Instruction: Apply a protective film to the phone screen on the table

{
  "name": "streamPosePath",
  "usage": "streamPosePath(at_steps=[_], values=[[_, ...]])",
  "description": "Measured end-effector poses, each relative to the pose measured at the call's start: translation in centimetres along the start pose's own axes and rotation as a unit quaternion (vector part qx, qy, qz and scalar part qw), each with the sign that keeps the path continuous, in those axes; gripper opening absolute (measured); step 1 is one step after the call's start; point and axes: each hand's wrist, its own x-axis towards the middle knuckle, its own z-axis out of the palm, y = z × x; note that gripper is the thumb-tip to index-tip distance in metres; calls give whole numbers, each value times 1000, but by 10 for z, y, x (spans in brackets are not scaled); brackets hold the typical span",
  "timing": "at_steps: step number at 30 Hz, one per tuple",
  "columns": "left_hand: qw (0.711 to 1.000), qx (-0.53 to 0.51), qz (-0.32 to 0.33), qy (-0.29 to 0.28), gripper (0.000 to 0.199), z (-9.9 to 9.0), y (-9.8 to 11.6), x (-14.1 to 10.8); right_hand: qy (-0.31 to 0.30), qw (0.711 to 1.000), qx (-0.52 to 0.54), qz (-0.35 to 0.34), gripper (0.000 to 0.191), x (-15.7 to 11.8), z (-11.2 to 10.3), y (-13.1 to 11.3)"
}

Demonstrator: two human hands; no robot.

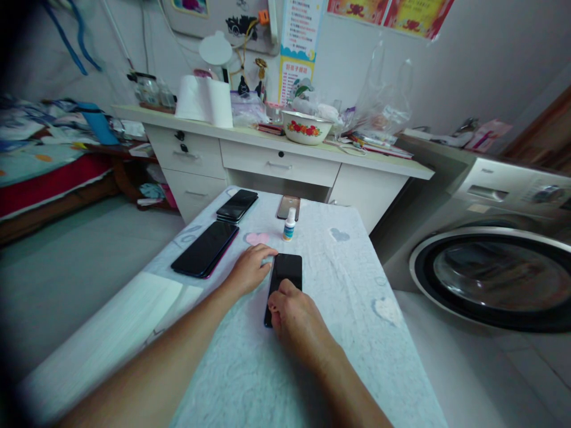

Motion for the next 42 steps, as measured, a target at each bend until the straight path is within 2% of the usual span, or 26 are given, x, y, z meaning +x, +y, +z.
streamPosePath(at_steps=[11, 26, 32, 42], values=[[1000, -1, 2, 1, 36, 1, -1, 0, -7, 1000, 3, -20, 19, 0, 3, -5], [1000, -3, 10, 0, 35, 2, -3, 1, -10, 999, 17, 46, 23, -9, -27, 27], [1000, -1, 8, -2, 34, 3, -4, 1, -20, 997, 3, 78, 18, -10, -36, 30], [1000, 3, 4, -6, 34, 0, -1, 1, -25, 997, -5, 72, 20, -11, -33, 28]])
